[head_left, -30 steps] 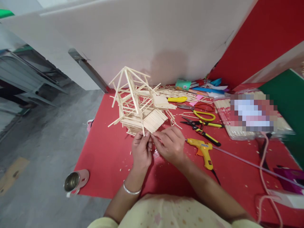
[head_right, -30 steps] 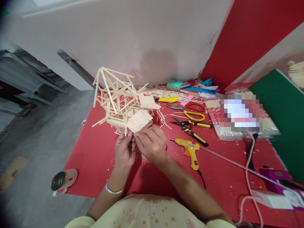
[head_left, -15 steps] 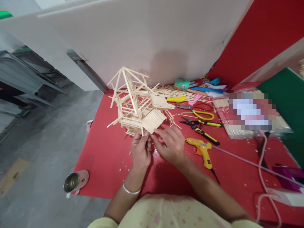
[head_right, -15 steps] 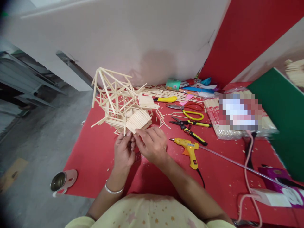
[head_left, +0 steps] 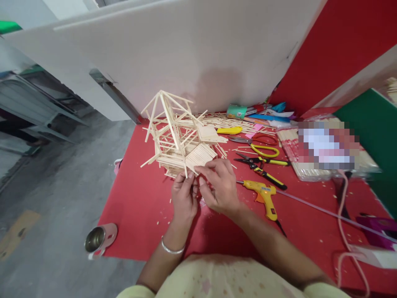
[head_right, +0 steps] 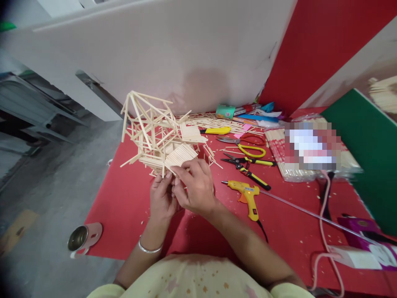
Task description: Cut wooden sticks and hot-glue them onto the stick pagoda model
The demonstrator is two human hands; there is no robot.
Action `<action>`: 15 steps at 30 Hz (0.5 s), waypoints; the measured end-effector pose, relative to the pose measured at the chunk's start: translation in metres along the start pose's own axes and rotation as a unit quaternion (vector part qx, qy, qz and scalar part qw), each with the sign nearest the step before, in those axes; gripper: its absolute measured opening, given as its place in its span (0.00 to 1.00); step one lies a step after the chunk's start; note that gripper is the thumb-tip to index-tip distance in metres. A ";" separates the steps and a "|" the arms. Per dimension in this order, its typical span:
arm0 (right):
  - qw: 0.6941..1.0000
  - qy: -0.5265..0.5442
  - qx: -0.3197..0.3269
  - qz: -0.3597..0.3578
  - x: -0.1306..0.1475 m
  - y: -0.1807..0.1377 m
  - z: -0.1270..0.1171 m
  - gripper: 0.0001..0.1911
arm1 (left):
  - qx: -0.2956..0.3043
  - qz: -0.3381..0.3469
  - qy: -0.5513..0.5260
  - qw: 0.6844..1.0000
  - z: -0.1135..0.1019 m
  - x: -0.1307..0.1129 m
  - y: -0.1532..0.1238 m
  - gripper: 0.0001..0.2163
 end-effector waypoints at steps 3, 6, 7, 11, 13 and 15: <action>0.999 0.005 0.032 -0.002 0.003 0.009 0.003 0.19 | 0.002 -0.001 0.000 1.000 -0.002 0.003 0.001 0.11; 0.999 0.008 0.038 -0.009 0.003 0.016 0.006 0.18 | 0.001 -0.005 0.010 1.000 -0.005 0.005 0.001 0.10; 0.999 0.009 0.039 -0.012 0.003 0.017 0.007 0.18 | 0.001 -0.005 0.012 1.000 -0.006 0.005 0.002 0.10; 0.999 0.006 0.048 -0.013 0.002 0.018 0.012 0.19 | -0.004 0.002 0.012 1.000 -0.006 0.005 0.003 0.11; 0.999 0.002 0.052 -0.012 0.002 0.019 0.013 0.19 | -0.005 0.002 0.016 1.000 -0.006 0.005 0.003 0.11; 0.999 0.000 0.051 -0.015 0.003 0.019 0.012 0.19 | -0.005 0.001 0.017 1.000 -0.006 0.005 0.003 0.11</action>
Point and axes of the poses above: each hand's wrist, its own y-axis towards the middle knuckle, its own z-axis out of the palm, x = y × z, the point moved 6 cm from there along y, towards the middle knuckle, and after that the axes turned 4 degrees about z, right-handed, at the moved point
